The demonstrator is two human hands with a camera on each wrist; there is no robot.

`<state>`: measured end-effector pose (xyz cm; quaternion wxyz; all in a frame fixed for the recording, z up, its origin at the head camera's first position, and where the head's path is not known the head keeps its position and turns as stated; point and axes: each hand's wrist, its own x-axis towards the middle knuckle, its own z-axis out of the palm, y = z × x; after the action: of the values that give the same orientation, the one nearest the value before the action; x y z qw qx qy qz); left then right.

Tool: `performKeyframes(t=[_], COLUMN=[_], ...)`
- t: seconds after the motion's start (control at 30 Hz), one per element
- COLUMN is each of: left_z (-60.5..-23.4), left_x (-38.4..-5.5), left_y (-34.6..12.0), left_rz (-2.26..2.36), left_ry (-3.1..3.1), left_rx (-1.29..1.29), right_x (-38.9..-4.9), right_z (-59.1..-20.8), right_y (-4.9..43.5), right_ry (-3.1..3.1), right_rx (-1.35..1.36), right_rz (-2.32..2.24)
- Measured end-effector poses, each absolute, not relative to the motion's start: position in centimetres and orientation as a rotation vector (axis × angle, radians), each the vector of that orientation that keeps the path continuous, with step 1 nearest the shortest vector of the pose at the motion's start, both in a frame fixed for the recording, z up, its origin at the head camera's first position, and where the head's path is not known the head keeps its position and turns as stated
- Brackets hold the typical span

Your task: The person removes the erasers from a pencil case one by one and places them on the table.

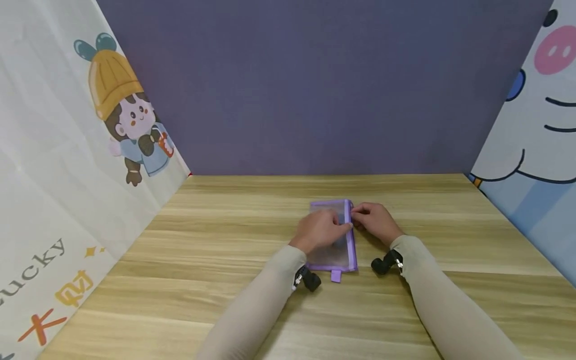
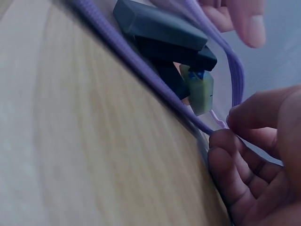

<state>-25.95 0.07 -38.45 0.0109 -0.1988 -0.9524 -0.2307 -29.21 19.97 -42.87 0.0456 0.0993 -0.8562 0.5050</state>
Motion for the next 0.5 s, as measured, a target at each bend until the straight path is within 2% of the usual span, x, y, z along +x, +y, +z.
performKeyframes(t=[0.5], left_z=[-39.1], left_x=[-26.1], left_y=[1.4], left_rz=[-0.643], left_ry=[-2.953], left_rx=[-0.540], right_x=[-28.5], right_z=[-42.3], right_y=[19.9], right_ry=[-2.643], right_rx=[0.331], right_rz=[1.370])
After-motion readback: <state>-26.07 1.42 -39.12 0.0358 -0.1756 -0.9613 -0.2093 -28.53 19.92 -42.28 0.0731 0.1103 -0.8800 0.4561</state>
